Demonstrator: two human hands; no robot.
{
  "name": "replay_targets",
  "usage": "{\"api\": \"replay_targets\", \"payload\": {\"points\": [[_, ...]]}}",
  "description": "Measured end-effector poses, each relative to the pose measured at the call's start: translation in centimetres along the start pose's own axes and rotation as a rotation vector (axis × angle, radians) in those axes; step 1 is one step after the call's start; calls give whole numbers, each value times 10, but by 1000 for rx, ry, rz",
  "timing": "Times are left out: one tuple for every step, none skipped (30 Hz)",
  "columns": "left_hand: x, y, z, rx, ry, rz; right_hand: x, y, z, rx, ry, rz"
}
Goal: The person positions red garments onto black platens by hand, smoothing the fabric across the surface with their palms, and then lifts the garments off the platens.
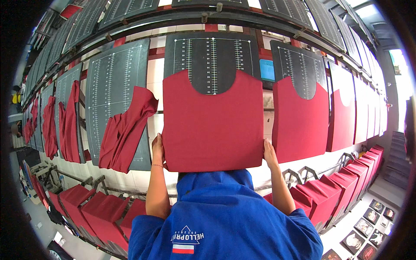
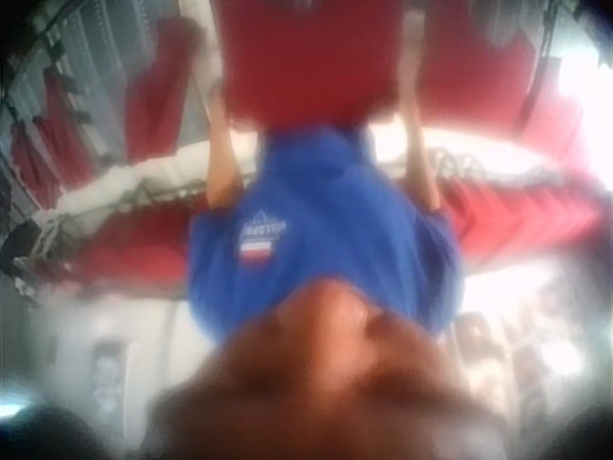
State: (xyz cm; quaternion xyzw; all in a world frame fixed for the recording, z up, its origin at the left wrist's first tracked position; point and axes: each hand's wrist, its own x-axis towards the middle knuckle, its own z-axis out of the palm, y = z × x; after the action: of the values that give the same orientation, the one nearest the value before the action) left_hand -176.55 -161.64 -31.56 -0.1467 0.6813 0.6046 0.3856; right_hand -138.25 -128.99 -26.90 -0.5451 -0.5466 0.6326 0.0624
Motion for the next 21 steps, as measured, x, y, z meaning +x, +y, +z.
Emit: {"api": "replay_targets", "payload": {"points": [[-4,5,6,-16,23,-15,-1,7,0,107,-32,37],[-4,6,5,-23,-9,-9,-2,11,1,242,-89,146],[-4,6,4,-29,-41,-4,-4,15,3,336,-85,188],[-4,6,4,-35,-73,2,-6,20,5,430,-81,231],[-6,5,1,-3,-66,-8,-6,27,10,519,-83,279],[-8,6,2,30,-67,-18,-2,42,3,460,-211,228],[-10,7,3,63,-68,-28,1,58,-1,496,-188,187],[-11,5,2,41,-63,-92,-4,57,1,533,-164,145],[-12,3,1,19,-57,-157,-7,55,3,570,-140,103],[-12,0,0,-4,-51,-222,-7,51,4,583,-127,144],[-9,0,0,-58,-123,-241,-7,47,3,597,-107,183],[-6,2,-2,-115,-188,-256,-4,39,6,611,-96,223],[-2,2,-3,-172,-253,-271,2,28,8,602,-112,240],[-1,11,5,-163,-289,-244,7,10,11,590,-121,257],[-4,29,18,-154,-325,-220,10,0,12,578,-128,278],[-4,43,26,-141,-358,-195,16,7,9,543,-155,253],[7,42,23,-101,-382,-119,29,22,2,508,-184,224],[25,35,14,-62,-403,-39,39,28,-1,470,-217,192],[38,31,8,-27,-418,40,37,24,2,440,-144,196],[42,35,12,-90,-407,-5,30,16,6,408,-66,196],[40,43,16,-152,-392,-55,22,6,9,375,12,201]]}}
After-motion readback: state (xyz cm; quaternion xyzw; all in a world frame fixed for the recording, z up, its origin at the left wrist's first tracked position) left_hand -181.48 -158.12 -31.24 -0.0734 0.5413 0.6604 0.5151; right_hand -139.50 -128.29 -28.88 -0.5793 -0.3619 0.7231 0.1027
